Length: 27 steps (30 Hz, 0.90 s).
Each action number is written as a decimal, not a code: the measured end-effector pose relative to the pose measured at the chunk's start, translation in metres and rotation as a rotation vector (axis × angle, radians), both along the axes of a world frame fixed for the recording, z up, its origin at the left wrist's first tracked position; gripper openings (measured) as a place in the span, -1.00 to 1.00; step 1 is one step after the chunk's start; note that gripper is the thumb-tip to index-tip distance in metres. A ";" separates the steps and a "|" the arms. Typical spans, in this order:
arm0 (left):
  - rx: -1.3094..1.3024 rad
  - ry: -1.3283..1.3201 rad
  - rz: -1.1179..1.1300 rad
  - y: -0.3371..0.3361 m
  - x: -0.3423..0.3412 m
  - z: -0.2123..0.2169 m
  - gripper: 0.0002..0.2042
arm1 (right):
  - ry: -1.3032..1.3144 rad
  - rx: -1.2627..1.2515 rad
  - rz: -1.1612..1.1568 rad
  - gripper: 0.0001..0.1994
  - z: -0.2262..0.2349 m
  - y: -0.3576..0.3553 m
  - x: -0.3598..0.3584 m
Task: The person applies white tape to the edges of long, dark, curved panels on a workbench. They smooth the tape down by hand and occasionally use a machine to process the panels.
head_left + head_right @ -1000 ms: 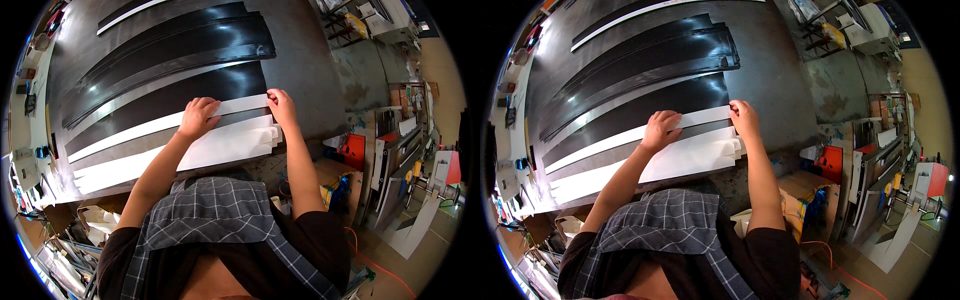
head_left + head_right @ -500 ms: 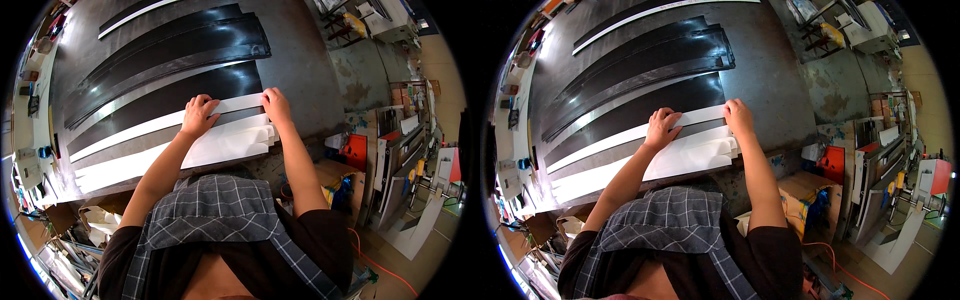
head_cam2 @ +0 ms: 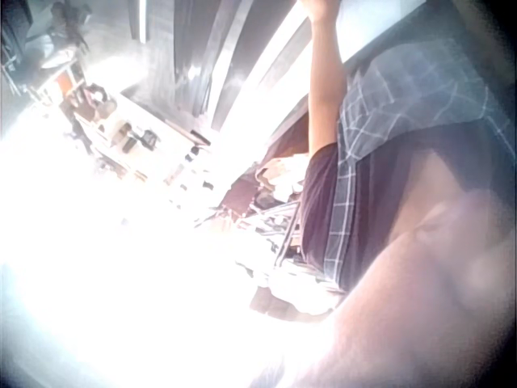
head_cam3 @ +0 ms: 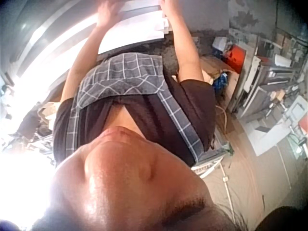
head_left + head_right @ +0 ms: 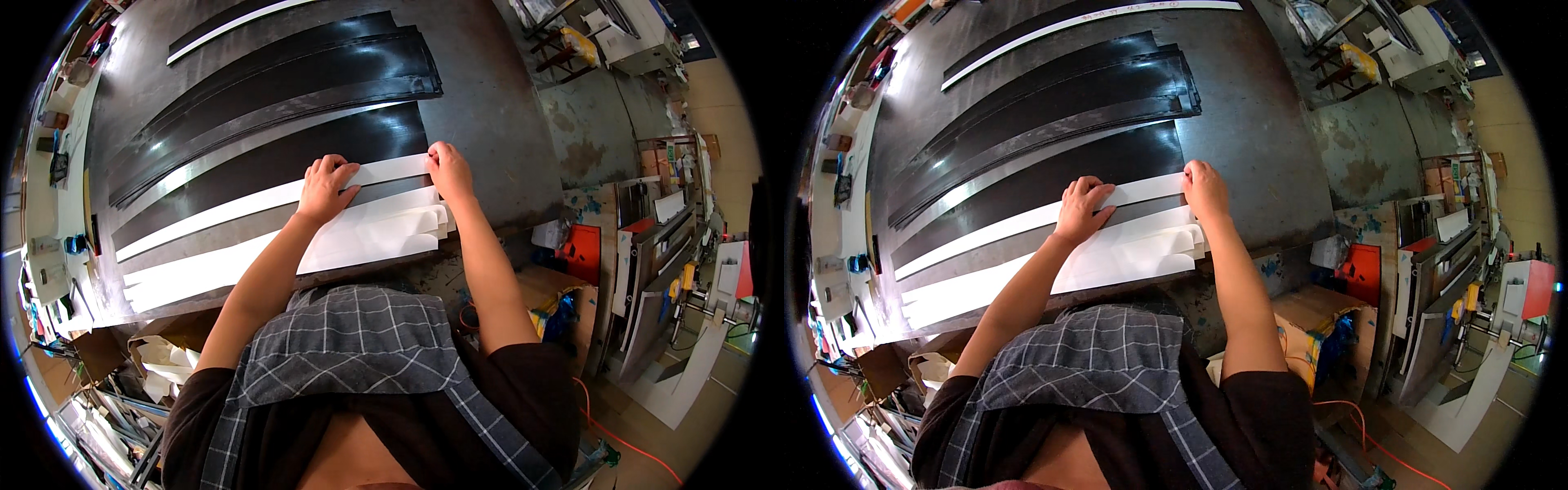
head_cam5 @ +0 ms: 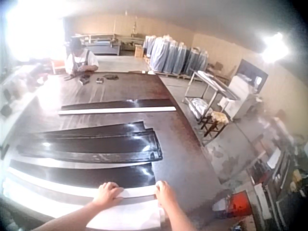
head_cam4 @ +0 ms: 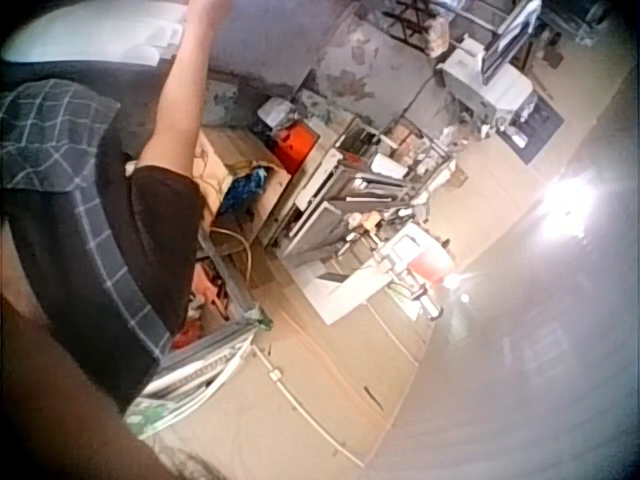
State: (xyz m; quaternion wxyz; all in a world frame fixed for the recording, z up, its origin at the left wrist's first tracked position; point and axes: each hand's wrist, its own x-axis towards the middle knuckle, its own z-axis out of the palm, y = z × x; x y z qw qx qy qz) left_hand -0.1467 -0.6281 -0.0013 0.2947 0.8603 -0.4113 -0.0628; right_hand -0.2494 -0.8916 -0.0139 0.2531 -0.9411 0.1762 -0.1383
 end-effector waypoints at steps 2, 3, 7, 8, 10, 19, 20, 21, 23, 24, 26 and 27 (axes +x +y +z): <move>-0.001 -0.005 0.001 0.000 0.000 0.000 -0.63 | 0.001 0.024 -0.025 -0.94 0.001 0.001 0.003; -0.001 -0.008 0.001 0.000 -0.001 0.000 -0.63 | 0.005 0.005 -0.024 -0.94 0.002 0.001 0.004; 0.005 -0.005 0.002 0.000 -0.001 0.002 -0.63 | 0.056 -0.066 -0.006 -0.96 0.005 -0.002 0.008; 0.009 -0.006 0.003 -0.001 -0.001 0.002 -0.64 | 0.077 -0.082 0.003 -0.96 0.007 -0.003 0.009; 0.016 -0.007 0.008 -0.001 -0.002 0.002 -0.64 | 0.101 -0.104 0.031 -0.96 0.010 -0.004 0.012; 0.024 0.012 0.010 -0.002 -0.003 0.003 -0.64 | 0.014 -0.161 0.007 -0.94 0.003 -0.001 0.011; 0.027 0.006 0.009 -0.001 -0.002 0.003 -0.64 | 0.000 -0.162 0.005 -0.94 0.003 -0.001 0.011; 0.030 0.000 0.008 -0.001 -0.002 0.002 -0.64 | 0.009 -0.146 0.009 -0.94 0.004 -0.001 0.011; 0.039 -0.003 0.013 -0.002 -0.002 0.001 -0.64 | 0.027 -0.113 0.017 -0.93 0.004 -0.002 0.012; 0.045 0.000 0.018 -0.002 -0.002 0.002 -0.64 | 0.040 -0.122 0.024 -0.92 0.005 -0.003 0.012; 0.041 -0.005 0.023 -0.003 -0.002 0.001 -0.64 | 0.067 -0.141 0.039 -0.92 0.007 -0.003 0.013; 0.030 -0.013 0.023 -0.002 -0.002 0.000 -0.64 | 0.104 -0.145 0.039 -0.92 0.009 -0.003 0.013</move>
